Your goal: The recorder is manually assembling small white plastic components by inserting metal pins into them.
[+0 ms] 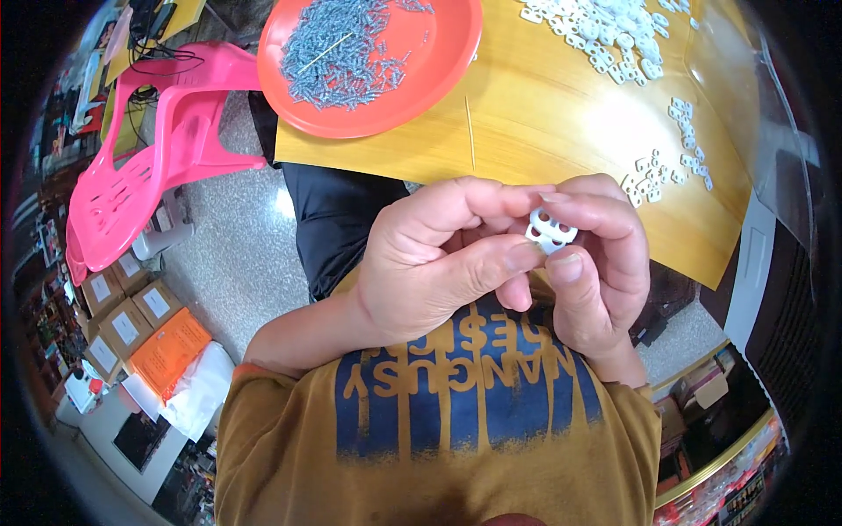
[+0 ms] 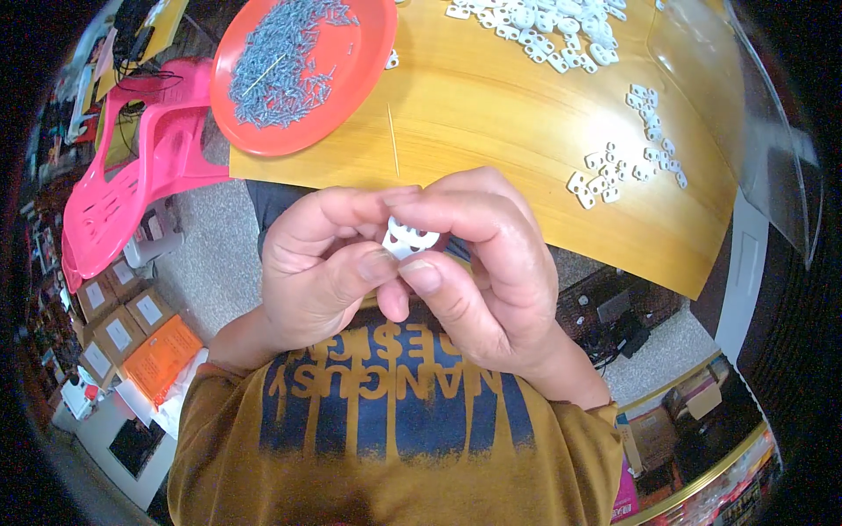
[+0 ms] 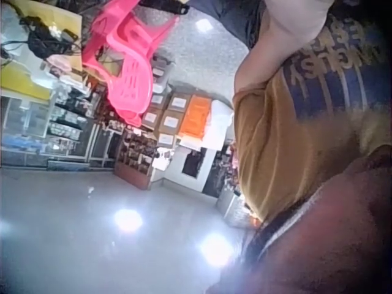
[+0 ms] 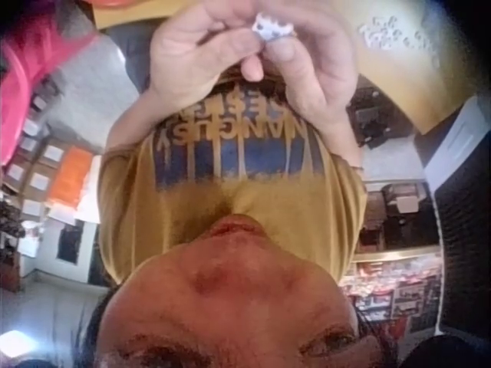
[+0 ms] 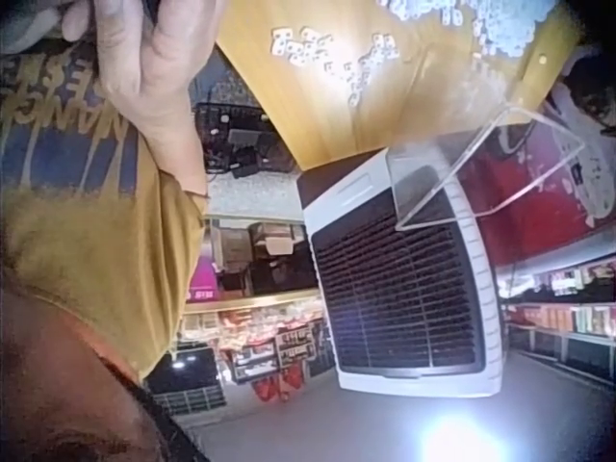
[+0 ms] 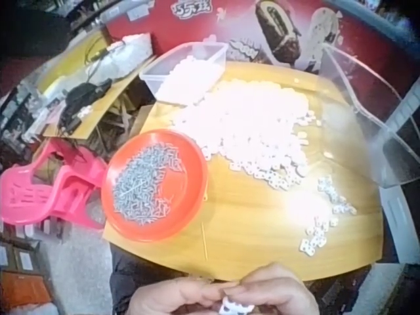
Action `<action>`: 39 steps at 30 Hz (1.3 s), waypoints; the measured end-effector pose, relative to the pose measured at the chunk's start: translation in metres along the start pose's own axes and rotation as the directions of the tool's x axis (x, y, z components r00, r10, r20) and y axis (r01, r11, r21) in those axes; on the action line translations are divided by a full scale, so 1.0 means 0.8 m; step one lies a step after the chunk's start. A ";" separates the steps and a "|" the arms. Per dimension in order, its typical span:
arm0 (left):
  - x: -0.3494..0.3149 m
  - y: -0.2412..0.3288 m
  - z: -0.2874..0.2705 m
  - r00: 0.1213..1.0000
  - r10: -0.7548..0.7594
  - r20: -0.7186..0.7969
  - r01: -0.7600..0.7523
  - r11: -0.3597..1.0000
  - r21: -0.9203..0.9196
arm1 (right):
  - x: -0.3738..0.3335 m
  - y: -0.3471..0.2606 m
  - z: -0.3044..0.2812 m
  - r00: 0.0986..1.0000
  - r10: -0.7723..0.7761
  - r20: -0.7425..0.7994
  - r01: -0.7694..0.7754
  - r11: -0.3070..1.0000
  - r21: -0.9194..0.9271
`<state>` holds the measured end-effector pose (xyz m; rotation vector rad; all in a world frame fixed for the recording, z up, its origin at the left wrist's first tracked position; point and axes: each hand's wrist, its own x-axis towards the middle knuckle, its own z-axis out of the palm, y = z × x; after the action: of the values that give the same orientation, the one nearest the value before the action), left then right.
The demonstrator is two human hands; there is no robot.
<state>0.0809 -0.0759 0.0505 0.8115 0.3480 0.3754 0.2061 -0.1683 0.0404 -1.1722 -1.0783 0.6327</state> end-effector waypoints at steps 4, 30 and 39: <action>0.000 -0.002 0.002 1.000 -0.001 -0.017 0.001 1.000 -0.022 | -0.004 0.003 0.001 1.000 -0.012 -0.021 0.012 1.000 -0.005; 0.011 0.001 0.010 0.996 0.087 0.015 -0.088 0.967 0.240 | -0.008 0.006 0.000 0.993 0.003 -0.115 0.011 0.993 0.116; 0.023 -0.002 -0.001 0.987 0.150 0.065 -0.162 0.947 0.279 | 0.000 0.015 -0.006 0.995 -0.027 -0.096 0.032 0.998 0.048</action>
<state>0.0974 -0.0683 0.0458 1.1312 0.3019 0.4618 0.2120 -0.1665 0.0287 -1.1310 -0.9924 0.5718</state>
